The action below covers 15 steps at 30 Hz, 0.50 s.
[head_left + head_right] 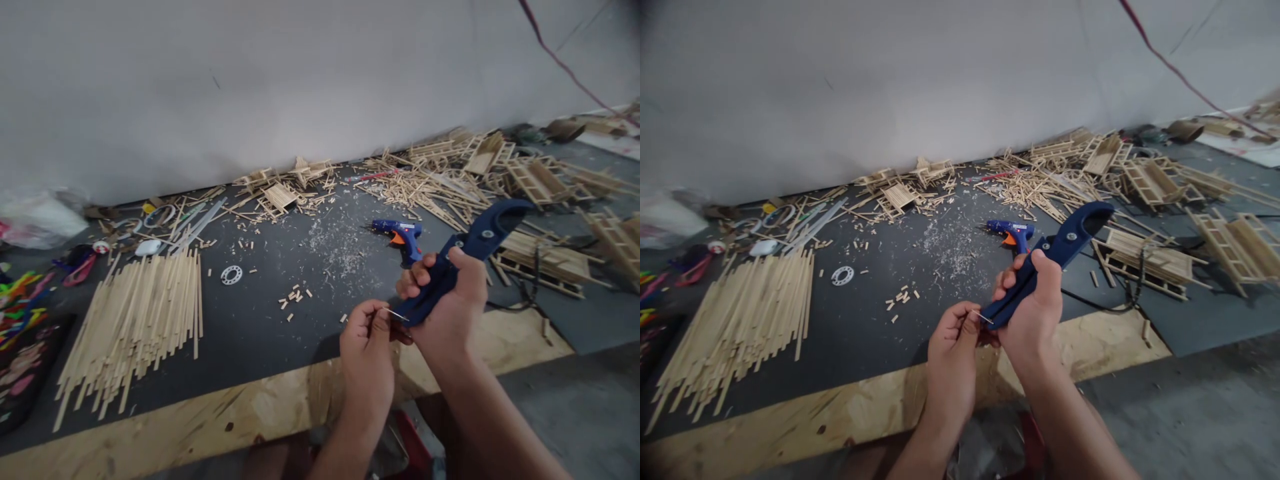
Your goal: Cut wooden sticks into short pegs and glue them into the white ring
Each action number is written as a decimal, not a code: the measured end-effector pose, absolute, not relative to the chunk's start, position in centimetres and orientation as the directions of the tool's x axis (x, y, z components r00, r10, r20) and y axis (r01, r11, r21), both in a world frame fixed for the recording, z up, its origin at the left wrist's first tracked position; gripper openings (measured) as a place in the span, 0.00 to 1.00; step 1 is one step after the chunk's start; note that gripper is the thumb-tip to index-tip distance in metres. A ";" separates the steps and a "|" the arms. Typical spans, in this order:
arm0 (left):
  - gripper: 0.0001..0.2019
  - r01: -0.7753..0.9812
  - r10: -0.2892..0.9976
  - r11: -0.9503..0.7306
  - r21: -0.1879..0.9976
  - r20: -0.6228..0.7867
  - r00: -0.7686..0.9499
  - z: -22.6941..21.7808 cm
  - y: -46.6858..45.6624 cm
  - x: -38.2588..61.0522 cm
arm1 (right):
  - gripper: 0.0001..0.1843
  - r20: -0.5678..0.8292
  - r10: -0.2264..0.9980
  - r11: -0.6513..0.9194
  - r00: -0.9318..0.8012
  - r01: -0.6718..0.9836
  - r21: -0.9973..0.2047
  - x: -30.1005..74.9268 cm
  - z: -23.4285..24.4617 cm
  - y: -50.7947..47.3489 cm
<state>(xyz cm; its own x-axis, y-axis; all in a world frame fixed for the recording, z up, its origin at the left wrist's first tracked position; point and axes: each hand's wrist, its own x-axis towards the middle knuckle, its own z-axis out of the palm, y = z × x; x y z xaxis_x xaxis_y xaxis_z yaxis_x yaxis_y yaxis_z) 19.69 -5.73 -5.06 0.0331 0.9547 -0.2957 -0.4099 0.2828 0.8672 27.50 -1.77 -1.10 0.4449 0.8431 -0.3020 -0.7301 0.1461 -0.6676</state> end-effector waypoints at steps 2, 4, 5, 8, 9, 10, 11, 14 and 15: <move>0.08 -0.405 0.951 0.300 0.864 -0.306 0.051 -5.3 -5.6 19.4 | 0.14 -0.308 0.870 0.091 0.386 -0.738 -0.669 27.4 -1.0 -2.0; 0.09 -0.393 0.948 0.314 0.864 -0.311 0.072 -5.4 -5.4 19.1 | 0.14 -0.311 0.884 0.054 0.351 -0.735 -0.676 27.2 -0.9 -2.2; 0.09 -0.384 0.946 0.320 0.866 -0.313 0.083 -5.5 -5.3 18.9 | 0.14 -0.312 0.887 0.040 0.340 -0.731 -0.682 27.1 -0.9 -2.2; 0.09 -0.376 0.938 0.345 0.860 -0.332 0.102 -5.5 -5.1 18.2 | 0.13 -0.317 0.894 0.007 0.317 -0.717 -0.697 26.9 -1.1 -2.4; 0.09 -0.382 0.934 0.356 0.853 -0.341 0.109 -5.5 -5.1 18.0 | 0.13 -0.319 0.896 -0.003 0.309 -0.715 -0.699 26.8 -1.2 -2.4; 0.09 -0.389 0.930 0.367 0.845 -0.348 0.121 -5.5 -5.0 17.8 | 0.12 -0.319 0.897 -0.007 0.306 -0.711 -0.703 26.8 -1.3 -2.4; 0.10 -0.391 0.927 0.375 0.840 -0.351 0.134 -5.4 -5.0 17.6 | 0.12 -0.315 0.898 -0.007 0.308 -0.705 -0.709 26.8 -1.5 -2.4; 0.12 -0.317 0.930 0.364 0.876 -0.324 0.173 -4.9 -4.8 17.0 | 0.10 -0.282 0.891 0.023 0.355 -0.655 -0.755 26.7 -2.2 -2.2; 0.12 -0.262 0.937 0.340 0.903 -0.300 0.179 -4.7 -4.7 16.8 | 0.10 -0.269 0.889 0.029 0.371 -0.632 -0.775 26.7 -2.5 -2.2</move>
